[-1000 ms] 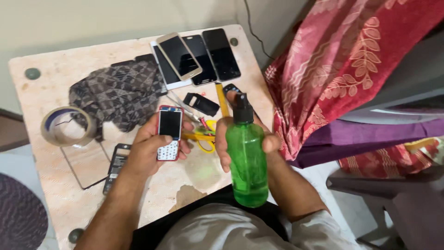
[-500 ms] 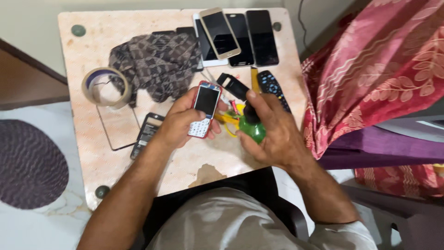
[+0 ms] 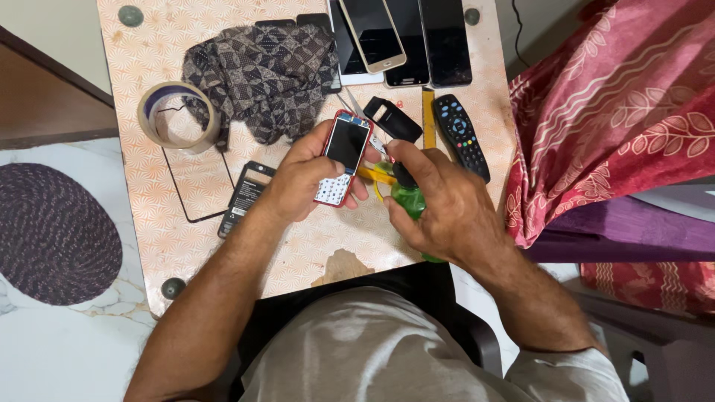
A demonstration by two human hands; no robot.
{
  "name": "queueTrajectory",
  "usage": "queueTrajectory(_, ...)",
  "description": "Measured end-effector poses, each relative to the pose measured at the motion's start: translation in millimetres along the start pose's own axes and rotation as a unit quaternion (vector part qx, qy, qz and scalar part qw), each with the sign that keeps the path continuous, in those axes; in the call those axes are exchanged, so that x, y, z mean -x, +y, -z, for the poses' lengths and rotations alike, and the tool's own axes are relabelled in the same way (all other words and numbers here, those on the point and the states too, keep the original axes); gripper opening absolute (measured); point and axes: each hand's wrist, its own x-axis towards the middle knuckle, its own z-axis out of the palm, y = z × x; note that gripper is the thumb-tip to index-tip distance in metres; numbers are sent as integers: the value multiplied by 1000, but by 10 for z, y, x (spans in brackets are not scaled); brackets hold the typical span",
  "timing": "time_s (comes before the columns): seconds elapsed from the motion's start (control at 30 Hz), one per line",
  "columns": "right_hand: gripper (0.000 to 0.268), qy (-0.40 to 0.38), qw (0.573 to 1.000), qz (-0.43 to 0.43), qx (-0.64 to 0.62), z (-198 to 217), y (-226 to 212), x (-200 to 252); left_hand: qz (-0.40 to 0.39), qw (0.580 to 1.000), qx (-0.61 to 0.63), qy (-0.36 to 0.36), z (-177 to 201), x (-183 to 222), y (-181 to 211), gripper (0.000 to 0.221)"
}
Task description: The person cleans various mobile phone components by hand and using a toothbrush. The person handles internal circuitry, a red phone casing, and a screen unit, scrubbing the casing with a toothbrush and wiping the screen with a cloth.
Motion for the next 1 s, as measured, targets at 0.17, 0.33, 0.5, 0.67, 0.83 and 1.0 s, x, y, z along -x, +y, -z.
queueTrajectory(0.17, 75, 3, 1000, 10, -1, -1, 6, 4, 6, 1000, 1, 0, 4, 0, -8, 61)
queueTrajectory(0.33, 71, 22, 1000, 19, -13, -4, -3, -10, 7, 1000, 2, 2, 3, -2, -3, 61)
queueTrajectory(0.5, 70, 48, 999, 8, -9, -17, 29, 40, 4, 1000, -10, 3, 15, -4, -14, 62)
queueTrajectory(0.67, 83, 167, 985, -17, -39, 79, 382, 152, 10, 1000, -7, 3, 5, -6, 14, 62)
queueTrajectory(0.83, 98, 327, 938, -54, 105, 303, 1020, 297, -1, 1000, 15, -15, -2, -15, 15, 62)
queueTrajectory(1.0, 100, 379, 906, -169, 78, 114, 1766, 221, 11, 1000, -4, 2, -13, -30, -17, 58)
